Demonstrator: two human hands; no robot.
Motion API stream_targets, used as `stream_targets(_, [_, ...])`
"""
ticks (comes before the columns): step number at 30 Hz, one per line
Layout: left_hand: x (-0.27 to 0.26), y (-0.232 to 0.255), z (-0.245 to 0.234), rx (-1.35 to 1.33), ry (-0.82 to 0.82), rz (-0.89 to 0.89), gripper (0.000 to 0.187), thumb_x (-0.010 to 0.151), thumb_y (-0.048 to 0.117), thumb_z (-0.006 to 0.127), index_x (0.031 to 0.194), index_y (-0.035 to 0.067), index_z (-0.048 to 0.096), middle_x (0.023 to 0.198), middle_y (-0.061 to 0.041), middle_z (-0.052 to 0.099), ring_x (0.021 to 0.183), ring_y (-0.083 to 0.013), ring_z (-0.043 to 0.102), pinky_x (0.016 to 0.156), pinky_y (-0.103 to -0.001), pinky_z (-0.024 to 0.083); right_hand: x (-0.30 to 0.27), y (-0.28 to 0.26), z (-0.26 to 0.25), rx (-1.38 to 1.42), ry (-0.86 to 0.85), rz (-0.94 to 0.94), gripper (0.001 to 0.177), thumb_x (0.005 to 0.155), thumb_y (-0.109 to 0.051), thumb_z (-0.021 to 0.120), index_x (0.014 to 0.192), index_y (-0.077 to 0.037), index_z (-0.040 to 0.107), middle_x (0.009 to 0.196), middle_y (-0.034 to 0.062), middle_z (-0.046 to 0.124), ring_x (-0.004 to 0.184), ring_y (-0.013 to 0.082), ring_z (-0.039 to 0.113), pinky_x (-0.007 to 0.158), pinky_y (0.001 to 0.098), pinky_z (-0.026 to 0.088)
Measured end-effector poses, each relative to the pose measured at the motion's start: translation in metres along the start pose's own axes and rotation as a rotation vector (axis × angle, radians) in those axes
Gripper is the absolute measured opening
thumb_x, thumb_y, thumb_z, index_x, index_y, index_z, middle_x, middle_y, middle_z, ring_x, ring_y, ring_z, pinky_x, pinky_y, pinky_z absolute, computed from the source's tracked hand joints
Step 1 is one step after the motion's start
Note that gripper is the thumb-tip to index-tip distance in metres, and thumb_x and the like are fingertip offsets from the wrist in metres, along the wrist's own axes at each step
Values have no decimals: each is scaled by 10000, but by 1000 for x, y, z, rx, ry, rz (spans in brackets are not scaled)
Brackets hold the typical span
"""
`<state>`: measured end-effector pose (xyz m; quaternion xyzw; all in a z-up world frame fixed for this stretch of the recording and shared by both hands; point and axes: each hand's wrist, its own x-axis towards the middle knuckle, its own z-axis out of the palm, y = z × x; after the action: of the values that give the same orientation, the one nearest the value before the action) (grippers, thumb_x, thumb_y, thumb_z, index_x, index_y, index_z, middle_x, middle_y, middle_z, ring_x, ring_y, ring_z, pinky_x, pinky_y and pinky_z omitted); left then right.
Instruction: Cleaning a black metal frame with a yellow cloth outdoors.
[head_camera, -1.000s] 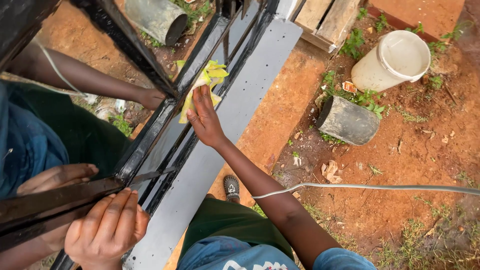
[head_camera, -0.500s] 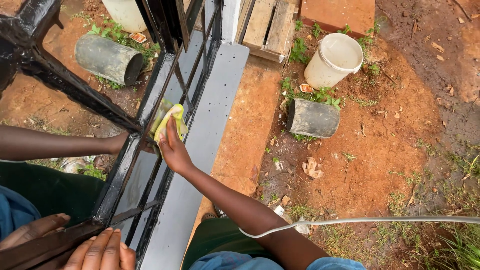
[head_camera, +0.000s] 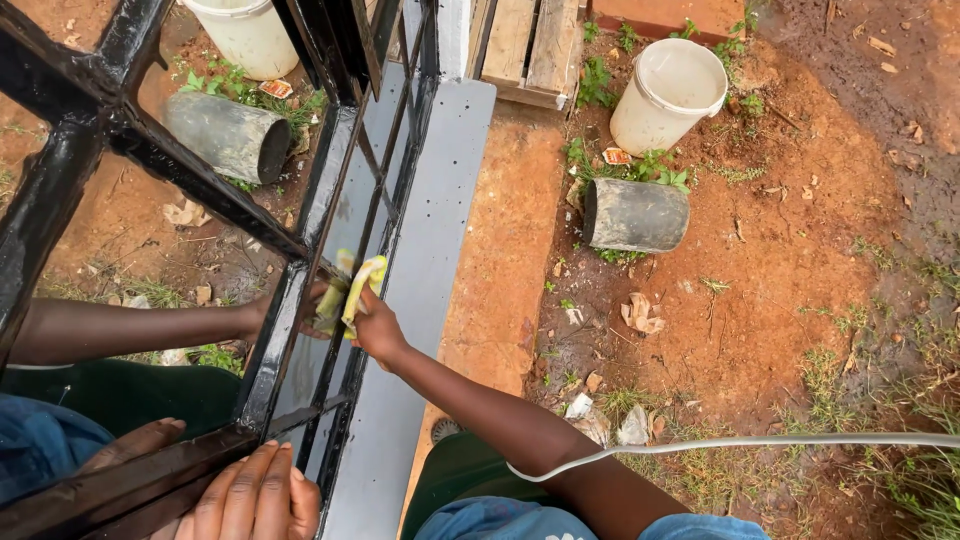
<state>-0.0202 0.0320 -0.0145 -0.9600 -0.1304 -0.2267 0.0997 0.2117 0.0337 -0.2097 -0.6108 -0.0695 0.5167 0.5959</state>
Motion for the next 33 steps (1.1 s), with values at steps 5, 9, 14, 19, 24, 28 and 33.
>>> stream_targets(5, [2, 3, -7, -38, -59, 43, 245, 738, 208, 696, 856, 36, 823, 856, -106, 785, 805, -221, 728, 676, -367, 618, -17, 31, 14, 14, -15, 40, 552, 1035, -74, 426, 1557, -252, 405, 1192, 74, 657, 891, 148, 636, 689, 310, 561])
stream_targets(9, [6, 18, -14, -132, -52, -132, 192, 805, 163, 690, 911, 74, 823, 911, -42, 776, 912, -199, 706, 739, -368, 603, -24, 46, 17, -19, -35, 58, 468, 1039, -71, 449, 1490, -185, 499, 1145, 91, 675, 861, 165, 649, 682, 326, 565])
stream_targets(14, [26, 29, -6, -285, -36, -184, 166, 846, 160, 668, 915, 86, 801, 923, -32, 760, 932, -194, 698, 869, -373, 598, -13, 43, -4, 7, -110, 77, 471, 1049, -102, 444, 1508, -193, 486, 1173, 46, 656, 919, 140, 654, 733, 320, 583])
stream_targets(19, [74, 37, 9, -336, 28, -165, 170, 839, 141, 672, 916, 67, 804, 937, -52, 764, 950, -202, 695, 914, -358, 578, 22, 49, -42, 118, -209, 101, 520, 1039, -65, 428, 1547, -166, 486, 1219, 83, 654, 971, 184, 669, 757, 339, 587])
stream_targets(24, [139, 39, 17, -136, 126, -219, 176, 928, 133, 682, 976, 43, 826, 1001, -43, 775, 1044, -239, 638, 963, -367, 536, 98, 50, -87, 179, 3, -3, 801, 953, 56, 407, 1645, -301, 219, 1662, 7, 358, 1263, 213, 549, 916, 365, 537])
stream_targets(28, [175, 37, 48, -56, 188, -384, 172, 968, 165, 680, 982, 72, 824, 1012, -32, 765, 1071, -261, 628, 976, -378, 524, 104, -4, -96, 202, -102, 84, 706, 1022, -36, 417, 1636, -324, 219, 1673, -70, 262, 1357, 156, 460, 981, 361, 481])
stream_targets(33, [197, 11, 95, 89, 122, -295, 200, 953, 193, 664, 1013, 133, 845, 1107, -44, 800, 1181, -266, 648, 985, -404, 512, 147, 14, -91, 251, -302, -141, 728, 1135, -201, 455, 1760, -278, 90, 1547, 143, 500, 1039, 234, 416, 875, 361, 387])
